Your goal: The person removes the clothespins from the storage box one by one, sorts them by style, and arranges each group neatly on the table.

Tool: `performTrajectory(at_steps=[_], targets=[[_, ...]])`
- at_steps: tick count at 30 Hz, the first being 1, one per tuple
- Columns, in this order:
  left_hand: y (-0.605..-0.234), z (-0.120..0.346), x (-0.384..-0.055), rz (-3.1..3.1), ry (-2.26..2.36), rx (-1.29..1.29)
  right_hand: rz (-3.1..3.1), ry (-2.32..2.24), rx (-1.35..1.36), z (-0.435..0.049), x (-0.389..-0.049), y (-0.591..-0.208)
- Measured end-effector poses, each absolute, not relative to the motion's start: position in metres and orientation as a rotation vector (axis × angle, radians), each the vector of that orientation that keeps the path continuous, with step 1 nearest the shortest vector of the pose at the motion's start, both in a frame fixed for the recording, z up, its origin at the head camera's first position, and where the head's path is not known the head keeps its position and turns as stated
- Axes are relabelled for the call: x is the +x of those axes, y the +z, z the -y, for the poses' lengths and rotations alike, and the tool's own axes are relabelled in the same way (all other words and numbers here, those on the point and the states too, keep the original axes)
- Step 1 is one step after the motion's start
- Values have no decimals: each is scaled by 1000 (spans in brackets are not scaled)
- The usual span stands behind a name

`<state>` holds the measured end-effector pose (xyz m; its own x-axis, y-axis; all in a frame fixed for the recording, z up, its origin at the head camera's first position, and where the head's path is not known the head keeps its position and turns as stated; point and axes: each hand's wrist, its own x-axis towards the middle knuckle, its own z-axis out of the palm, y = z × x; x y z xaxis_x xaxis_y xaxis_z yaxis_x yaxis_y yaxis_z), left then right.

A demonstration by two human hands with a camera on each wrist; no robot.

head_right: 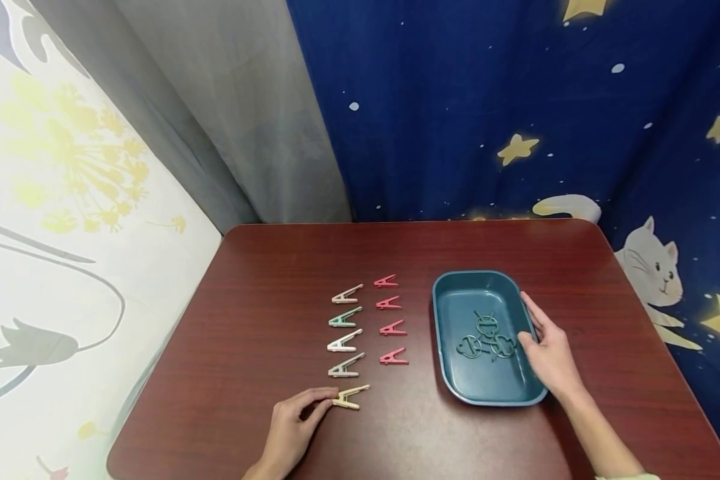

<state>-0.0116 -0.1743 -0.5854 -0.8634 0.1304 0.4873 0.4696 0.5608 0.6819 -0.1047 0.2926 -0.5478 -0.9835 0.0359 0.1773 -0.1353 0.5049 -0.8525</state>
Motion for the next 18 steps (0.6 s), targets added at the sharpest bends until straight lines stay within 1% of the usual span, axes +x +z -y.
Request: performTrajectory(at_steps=[5,11,15,18], targets=[[-590,177,-10,2412,-1109,-518,2583,1472,80,-293,-105,-548],[-592,178,-13,2369,-1151,-580,2585,1465,73,-294,-104,-549],[-586,181,-19,2338,-1254,-634,2589,1463,72,-294,-104,-549],[-574,184,-29,2329,-1311,-652,2591,1461,74,-293,-105,-549]])
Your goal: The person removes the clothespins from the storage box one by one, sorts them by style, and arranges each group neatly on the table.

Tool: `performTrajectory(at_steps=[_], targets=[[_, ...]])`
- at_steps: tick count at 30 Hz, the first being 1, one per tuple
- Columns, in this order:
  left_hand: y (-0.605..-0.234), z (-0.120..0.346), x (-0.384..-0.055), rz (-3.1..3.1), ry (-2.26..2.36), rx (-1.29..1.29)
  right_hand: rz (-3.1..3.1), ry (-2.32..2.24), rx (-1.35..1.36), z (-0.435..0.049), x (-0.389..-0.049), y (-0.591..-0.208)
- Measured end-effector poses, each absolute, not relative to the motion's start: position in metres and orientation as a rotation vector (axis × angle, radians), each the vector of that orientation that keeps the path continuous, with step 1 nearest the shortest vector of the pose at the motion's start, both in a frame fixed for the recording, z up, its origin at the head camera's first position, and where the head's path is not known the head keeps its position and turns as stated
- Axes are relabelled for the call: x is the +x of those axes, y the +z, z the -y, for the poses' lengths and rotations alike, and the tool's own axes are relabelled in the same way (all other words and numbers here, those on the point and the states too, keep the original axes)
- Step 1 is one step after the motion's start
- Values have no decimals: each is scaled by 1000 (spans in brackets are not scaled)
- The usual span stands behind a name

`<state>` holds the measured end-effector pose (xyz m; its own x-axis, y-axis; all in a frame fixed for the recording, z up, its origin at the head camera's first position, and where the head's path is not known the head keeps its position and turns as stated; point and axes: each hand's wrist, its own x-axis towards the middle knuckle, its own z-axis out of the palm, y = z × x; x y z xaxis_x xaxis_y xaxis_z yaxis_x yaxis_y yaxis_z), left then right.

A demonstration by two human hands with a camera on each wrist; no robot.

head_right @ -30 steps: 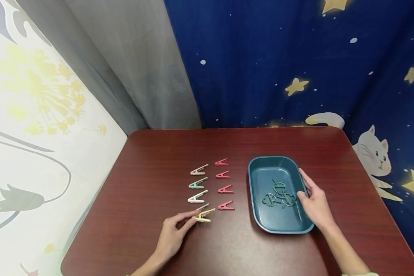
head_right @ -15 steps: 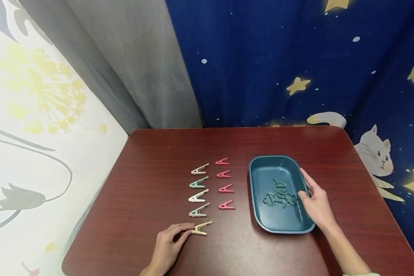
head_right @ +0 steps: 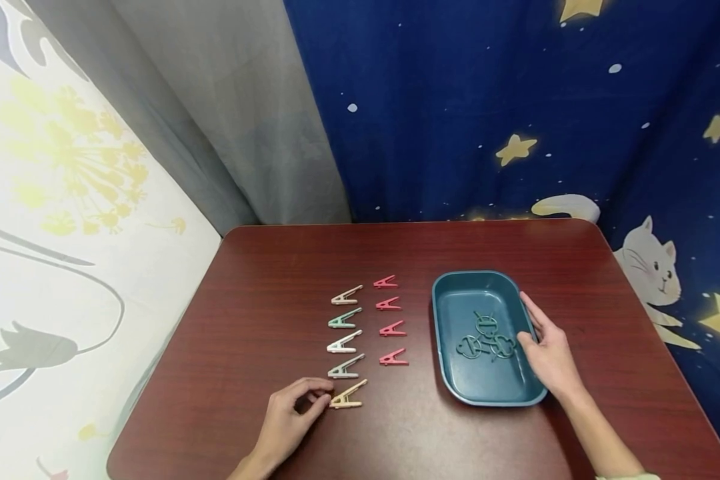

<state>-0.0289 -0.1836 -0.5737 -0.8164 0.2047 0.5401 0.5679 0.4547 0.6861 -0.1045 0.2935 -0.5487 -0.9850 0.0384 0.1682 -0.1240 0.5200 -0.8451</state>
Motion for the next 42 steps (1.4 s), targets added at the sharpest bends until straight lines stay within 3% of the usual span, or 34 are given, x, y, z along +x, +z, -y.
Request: performTrajectory(at_steps=[8,17,23,32,42], targets=[[-515,153,-83,2311,-1379,-690,2575,1470,83,-295,-105,-549],[-468,52,-129,2158,-1615,-887,2563,1503,91,-294,-104,-550],[-477,-19,-145,2272,-1901,-763,2555,1517,96,-293,-103,-550],[-502,-91,-146,2260,-2387,-278,2556,1509,101,-292,-107,-550],[-523,-129,-145,2621,-2080,-237,2548,1518,112,-295,-105,-548]])
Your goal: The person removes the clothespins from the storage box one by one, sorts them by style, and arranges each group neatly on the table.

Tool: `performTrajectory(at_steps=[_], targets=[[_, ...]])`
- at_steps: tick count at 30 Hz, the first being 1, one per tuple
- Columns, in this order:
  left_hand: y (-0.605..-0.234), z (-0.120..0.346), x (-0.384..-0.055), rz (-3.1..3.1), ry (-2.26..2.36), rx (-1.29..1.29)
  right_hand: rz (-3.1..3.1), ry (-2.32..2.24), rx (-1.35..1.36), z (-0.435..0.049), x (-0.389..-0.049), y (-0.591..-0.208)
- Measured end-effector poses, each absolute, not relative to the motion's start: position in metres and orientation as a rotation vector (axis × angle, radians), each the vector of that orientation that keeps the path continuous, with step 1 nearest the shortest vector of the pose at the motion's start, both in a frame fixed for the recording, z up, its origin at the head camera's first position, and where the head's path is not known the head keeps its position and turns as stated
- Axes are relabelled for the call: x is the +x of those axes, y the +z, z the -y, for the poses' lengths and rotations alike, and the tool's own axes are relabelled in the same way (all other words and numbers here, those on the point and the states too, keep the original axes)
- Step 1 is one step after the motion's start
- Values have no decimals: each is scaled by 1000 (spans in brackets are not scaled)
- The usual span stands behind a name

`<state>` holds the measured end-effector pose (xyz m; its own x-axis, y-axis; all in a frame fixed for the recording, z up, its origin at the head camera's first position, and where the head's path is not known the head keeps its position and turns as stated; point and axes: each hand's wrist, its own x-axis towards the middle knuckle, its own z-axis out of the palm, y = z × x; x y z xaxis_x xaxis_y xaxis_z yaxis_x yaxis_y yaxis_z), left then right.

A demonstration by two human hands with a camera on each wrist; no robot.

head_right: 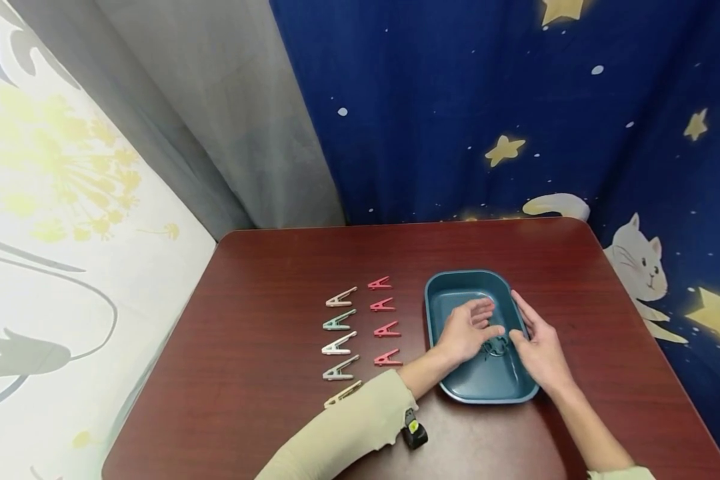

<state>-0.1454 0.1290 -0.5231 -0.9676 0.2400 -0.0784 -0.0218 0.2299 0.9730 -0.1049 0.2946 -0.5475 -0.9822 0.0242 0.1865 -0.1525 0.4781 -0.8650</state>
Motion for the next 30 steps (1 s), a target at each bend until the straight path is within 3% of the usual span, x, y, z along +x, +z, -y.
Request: performTrajectory(at_steps=[18,30], targets=[[-531,-129,-142,-2611,1199,548,2550,1510,103,-296,-104,-548],[-531,-131,-139,-2799,632,910,2532,1526,104,-293,-105,-546]])
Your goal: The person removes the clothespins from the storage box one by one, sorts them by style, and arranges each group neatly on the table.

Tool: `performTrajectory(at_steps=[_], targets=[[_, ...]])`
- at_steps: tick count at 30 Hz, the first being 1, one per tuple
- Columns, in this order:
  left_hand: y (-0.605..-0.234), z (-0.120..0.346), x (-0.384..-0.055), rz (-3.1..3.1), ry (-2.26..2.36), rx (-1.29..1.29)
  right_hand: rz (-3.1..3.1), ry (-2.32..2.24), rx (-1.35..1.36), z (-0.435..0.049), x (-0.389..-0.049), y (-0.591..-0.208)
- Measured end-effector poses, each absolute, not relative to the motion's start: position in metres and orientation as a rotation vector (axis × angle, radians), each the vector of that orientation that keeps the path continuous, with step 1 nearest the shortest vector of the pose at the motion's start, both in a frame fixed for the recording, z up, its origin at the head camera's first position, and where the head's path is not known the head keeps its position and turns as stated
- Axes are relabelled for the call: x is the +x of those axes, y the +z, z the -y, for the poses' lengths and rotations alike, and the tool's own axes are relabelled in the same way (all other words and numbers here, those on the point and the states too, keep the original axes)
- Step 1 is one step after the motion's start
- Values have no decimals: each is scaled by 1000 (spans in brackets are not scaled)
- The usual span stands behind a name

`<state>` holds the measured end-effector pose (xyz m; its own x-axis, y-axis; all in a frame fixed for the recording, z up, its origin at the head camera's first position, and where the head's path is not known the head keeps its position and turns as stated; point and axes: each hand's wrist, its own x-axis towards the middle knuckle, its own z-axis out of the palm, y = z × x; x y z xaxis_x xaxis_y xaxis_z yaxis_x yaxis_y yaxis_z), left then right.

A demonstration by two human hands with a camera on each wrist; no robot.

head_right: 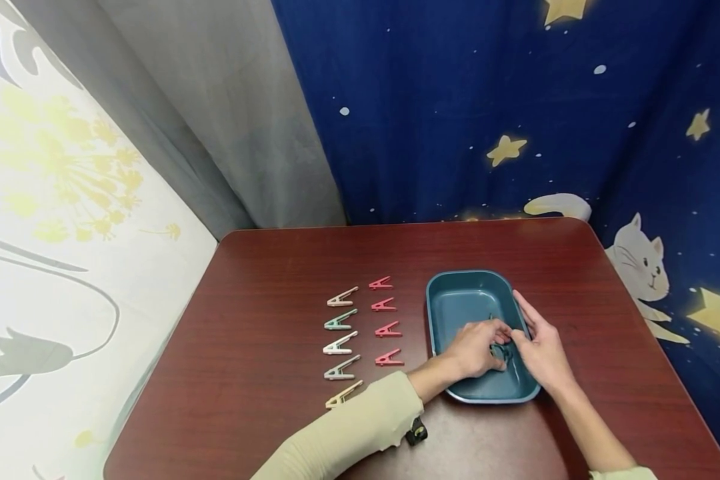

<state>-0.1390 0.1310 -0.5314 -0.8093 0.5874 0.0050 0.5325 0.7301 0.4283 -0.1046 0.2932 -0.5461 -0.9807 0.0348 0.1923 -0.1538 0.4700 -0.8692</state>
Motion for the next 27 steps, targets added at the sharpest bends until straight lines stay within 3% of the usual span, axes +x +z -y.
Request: performTrajectory(at_steps=[9,20,27], targets=[[-532,-132,-134,-2868,413,1069,2555,1522,96,-294,-105,-546],[-531,-132,-138,-2745,808,808,2607,1484,72,-296,-104,-547],[-531,-130,-140,-2737,955,823,2562,1513,103,-295,-104,-547]])
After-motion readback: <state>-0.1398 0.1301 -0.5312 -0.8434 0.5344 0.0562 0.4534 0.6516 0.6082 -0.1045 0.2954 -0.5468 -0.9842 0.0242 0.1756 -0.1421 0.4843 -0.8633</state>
